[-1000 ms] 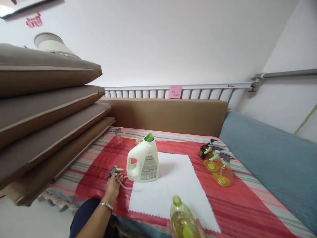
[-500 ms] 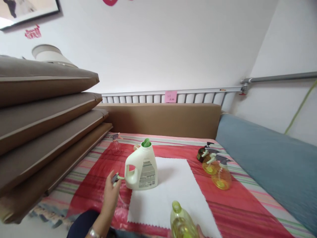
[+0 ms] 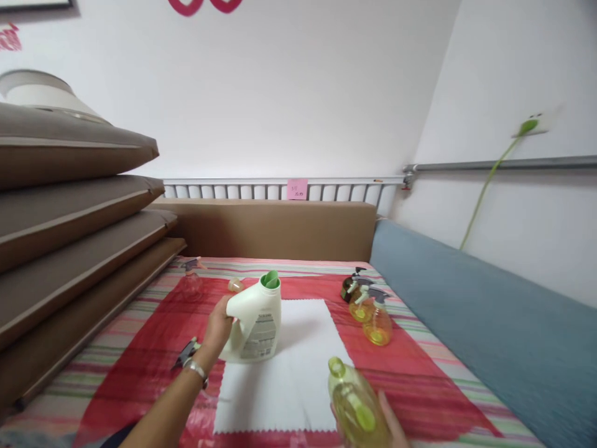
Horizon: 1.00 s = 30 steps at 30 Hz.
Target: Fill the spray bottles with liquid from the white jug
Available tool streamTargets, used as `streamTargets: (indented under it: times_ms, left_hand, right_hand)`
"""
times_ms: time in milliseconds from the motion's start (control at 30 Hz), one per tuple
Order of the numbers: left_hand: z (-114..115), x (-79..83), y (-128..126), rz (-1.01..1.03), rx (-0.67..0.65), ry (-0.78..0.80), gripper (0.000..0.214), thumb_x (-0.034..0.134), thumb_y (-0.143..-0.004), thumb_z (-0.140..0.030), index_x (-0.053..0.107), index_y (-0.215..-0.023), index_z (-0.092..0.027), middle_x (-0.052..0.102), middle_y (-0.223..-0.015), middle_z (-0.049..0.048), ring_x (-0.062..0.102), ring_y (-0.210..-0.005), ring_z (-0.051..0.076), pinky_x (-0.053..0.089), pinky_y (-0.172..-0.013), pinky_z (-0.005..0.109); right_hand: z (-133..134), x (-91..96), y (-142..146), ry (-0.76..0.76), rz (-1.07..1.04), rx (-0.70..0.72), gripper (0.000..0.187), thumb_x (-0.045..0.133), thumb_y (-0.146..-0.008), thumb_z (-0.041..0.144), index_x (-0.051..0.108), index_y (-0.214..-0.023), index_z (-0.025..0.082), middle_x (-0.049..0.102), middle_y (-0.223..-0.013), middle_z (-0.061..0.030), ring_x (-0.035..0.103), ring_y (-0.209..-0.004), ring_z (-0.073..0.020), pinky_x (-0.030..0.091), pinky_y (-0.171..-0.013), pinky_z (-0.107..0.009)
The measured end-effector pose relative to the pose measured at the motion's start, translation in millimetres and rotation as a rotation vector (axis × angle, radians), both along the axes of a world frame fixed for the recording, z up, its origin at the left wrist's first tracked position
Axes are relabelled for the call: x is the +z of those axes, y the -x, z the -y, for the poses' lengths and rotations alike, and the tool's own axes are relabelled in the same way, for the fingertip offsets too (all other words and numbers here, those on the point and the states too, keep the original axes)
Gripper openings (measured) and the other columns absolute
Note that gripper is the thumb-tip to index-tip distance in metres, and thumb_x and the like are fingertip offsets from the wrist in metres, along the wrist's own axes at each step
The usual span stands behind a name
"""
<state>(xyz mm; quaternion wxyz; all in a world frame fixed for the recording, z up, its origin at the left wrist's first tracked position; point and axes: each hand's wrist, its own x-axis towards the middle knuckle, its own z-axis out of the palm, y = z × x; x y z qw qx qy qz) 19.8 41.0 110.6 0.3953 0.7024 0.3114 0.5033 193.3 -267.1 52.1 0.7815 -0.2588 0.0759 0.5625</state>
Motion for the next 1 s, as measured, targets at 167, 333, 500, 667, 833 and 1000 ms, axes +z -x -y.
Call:
streamTargets:
  times_ms: [167, 333, 500, 667, 833, 1000]
  left_hand:
    - [4, 9.3, -20, -0.101, -0.088, -0.096, 0.009, 0.053, -0.066, -0.016, 0.06, -0.07, -0.018, 0.062, -0.071, -0.0012, 0.054, -0.072, 0.018, 0.042, -0.068, 0.027]
    - [3, 18.6, -43, -0.256, -0.131, -0.237, 0.011, 0.046, -0.069, -0.013, 0.056, -0.067, -0.018, 0.055, -0.07, 0.0002, 0.051, -0.073, 0.018, 0.04, -0.069, 0.029]
    - [3, 21.6, -66, -0.414, -0.149, -0.331, 0.019, 0.043, -0.069, -0.009, 0.058, -0.074, -0.018, 0.055, -0.073, 0.0034, 0.052, -0.077, 0.021, 0.039, -0.07, 0.031]
    - [2, 21.3, -77, -0.513, -0.141, -0.37, 0.029, 0.039, -0.067, -0.004, 0.059, -0.084, -0.018, 0.058, -0.081, 0.0063, 0.054, -0.082, 0.022, 0.04, -0.072, 0.031]
    - [2, 21.9, -77, -0.575, -0.124, -0.39, 0.029, 0.039, -0.07, -0.005, 0.058, -0.088, -0.018, 0.059, -0.083, 0.0064, 0.055, -0.084, 0.022, 0.041, -0.073, 0.031]
    - [1, 20.5, -78, -0.599, -0.106, -0.407, 0.028, 0.038, -0.071, -0.006, 0.058, -0.087, -0.019, 0.06, -0.086, 0.0068, 0.056, -0.086, 0.022, 0.042, -0.075, 0.031]
  right_hand:
    - [0, 59.5, -35, -0.08, 0.189, -0.17, 0.029, 0.065, -0.077, 0.037, 0.065, -0.102, 0.021, 0.071, -0.097, -0.0077, 0.066, -0.085, -0.0229, 0.052, -0.073, -0.041]
    - [-9, 108.4, -60, -0.08, 0.4, -0.236, 0.03, 0.056, -0.083, 0.039, 0.061, -0.109, 0.025, 0.07, -0.1, -0.0046, 0.065, -0.086, -0.0212, 0.054, -0.067, -0.035]
    - [-25, 133.7, -81, 0.016, 0.594, -0.23, 0.031, 0.054, -0.083, 0.043, 0.062, -0.103, 0.021, 0.068, -0.105, -0.0065, 0.062, -0.097, -0.0238, 0.054, -0.069, -0.035]
    - [-40, 139.8, -101, 0.083, 0.798, -0.225, 0.034, 0.055, -0.079, 0.048, 0.061, -0.1, 0.022, 0.068, -0.106, -0.0083, 0.061, -0.101, -0.0269, 0.054, -0.071, -0.038]
    - [-48, 145.4, -110, 0.15, 0.913, -0.241, 0.034, 0.06, -0.074, 0.047, 0.057, -0.098, 0.023, 0.069, -0.098, -0.007, 0.063, -0.096, -0.0277, 0.054, -0.067, -0.04]
    - [-54, 146.2, -115, 0.201, 0.959, -0.226, 0.036, 0.063, -0.072, 0.047, 0.057, -0.098, 0.023, 0.068, -0.096, -0.0072, 0.064, -0.09, -0.0276, 0.055, -0.061, -0.039]
